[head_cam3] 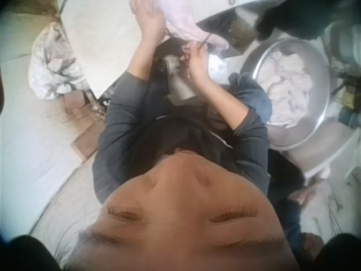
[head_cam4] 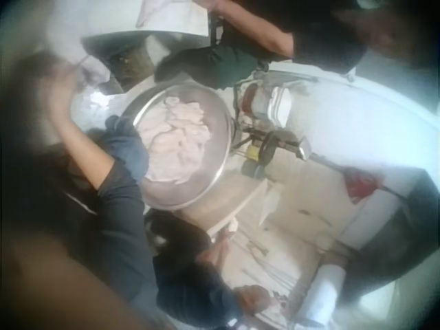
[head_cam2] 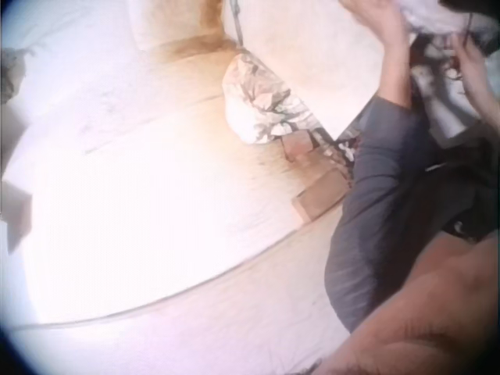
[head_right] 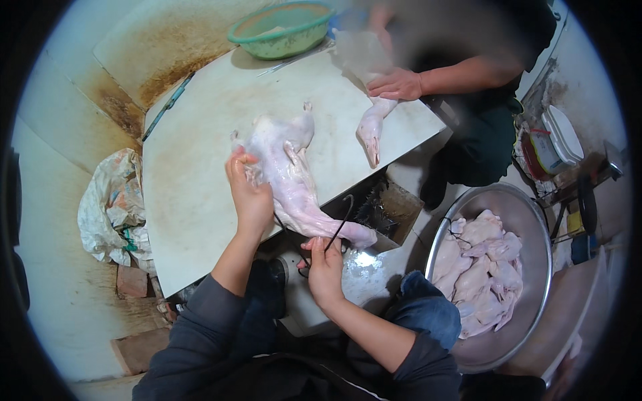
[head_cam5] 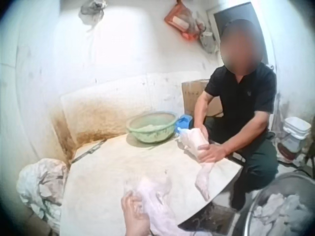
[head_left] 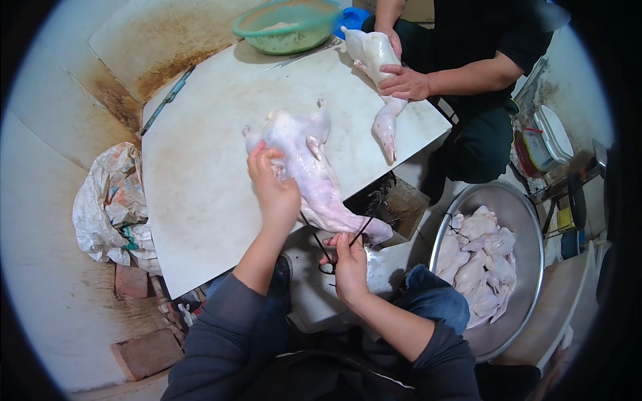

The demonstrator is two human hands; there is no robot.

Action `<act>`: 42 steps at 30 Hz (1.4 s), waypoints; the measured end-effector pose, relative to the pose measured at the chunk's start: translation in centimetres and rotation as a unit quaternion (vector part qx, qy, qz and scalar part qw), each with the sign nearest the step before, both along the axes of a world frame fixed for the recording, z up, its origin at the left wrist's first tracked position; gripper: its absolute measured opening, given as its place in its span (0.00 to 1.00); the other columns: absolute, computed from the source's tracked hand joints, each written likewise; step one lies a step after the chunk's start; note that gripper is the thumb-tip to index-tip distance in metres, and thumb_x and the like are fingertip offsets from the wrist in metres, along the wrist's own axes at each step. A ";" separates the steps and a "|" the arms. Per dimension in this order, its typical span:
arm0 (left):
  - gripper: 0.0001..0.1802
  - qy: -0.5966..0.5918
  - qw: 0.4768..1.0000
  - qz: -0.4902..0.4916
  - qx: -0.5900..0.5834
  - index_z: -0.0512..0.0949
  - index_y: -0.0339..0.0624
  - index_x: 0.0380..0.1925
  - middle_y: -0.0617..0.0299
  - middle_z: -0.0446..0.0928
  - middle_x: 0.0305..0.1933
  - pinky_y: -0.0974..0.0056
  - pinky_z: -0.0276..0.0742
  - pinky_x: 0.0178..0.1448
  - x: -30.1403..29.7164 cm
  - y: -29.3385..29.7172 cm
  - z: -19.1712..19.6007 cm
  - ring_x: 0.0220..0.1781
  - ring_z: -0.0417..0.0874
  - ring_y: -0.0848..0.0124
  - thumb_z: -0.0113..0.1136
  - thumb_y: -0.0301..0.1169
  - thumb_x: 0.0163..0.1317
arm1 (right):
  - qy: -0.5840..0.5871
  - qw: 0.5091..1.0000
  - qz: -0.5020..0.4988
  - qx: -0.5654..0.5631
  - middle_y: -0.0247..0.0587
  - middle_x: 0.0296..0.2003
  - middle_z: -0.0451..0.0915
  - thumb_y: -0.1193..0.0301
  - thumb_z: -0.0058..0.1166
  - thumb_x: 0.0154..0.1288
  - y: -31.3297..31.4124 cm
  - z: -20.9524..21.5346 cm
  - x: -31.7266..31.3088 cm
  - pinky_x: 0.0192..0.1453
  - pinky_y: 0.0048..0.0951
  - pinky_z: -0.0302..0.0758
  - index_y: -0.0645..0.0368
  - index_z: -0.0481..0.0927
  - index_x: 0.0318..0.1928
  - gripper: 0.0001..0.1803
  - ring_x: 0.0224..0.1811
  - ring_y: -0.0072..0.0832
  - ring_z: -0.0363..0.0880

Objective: The person handles whole raw poultry carcasses, using a metal hook to pull and position the birds on a white cutting board. They repeatedly lift, rotate, and place the carcasses into a large metal basin while another person works nearby.

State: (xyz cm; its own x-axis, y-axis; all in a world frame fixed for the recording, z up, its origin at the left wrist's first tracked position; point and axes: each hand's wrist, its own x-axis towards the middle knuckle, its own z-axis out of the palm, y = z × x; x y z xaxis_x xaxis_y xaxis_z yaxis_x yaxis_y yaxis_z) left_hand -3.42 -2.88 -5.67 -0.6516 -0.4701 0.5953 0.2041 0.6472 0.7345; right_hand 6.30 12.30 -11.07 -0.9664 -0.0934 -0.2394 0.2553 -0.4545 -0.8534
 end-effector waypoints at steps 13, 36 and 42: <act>0.30 -0.227 0.915 -0.334 -0.006 0.68 0.43 0.65 0.54 0.83 0.40 0.57 0.80 0.55 0.3 4.3 5.0 0.43 0.85 0.58 0.58 0.25 0.60 | 0.205 0.960 0.108 0.160 0.34 0.40 0.76 0.60 0.43 0.84 5.0 4.2 -3.5 0.31 0.21 0.73 0.61 0.76 0.43 0.17 0.28 0.16 0.70; 0.20 -0.175 0.906 -0.262 -0.282 0.87 0.40 0.40 0.58 0.83 0.52 0.34 0.37 0.83 -0.3 0.3 4.0 0.68 0.72 0.55 0.54 0.17 0.47 | 0.164 0.918 0.158 0.325 0.40 0.27 0.84 0.60 0.38 0.85 5.3 5.2 -3.0 0.24 0.24 0.73 0.62 0.73 0.39 0.20 0.18 0.20 0.77; 0.15 -0.220 0.884 -0.316 -0.267 0.86 0.39 0.40 0.60 0.81 0.46 0.34 0.32 0.82 -0.4 0.9 5.4 0.62 0.75 0.58 0.65 0.33 0.54 | 0.216 0.876 0.126 0.413 0.49 0.24 0.82 0.64 0.40 0.84 5.9 3.5 -4.3 0.31 0.39 0.77 0.65 0.73 0.40 0.17 0.26 0.44 0.85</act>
State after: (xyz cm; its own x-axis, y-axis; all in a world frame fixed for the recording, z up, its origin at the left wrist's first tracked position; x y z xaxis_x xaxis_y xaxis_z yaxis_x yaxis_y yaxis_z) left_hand -3.80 -2.01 -0.24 -0.9070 0.3414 0.2465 0.4195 0.7840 0.4577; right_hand 2.02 18.17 -7.52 -0.9570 -0.2841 0.0580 -0.1697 0.3868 -0.9064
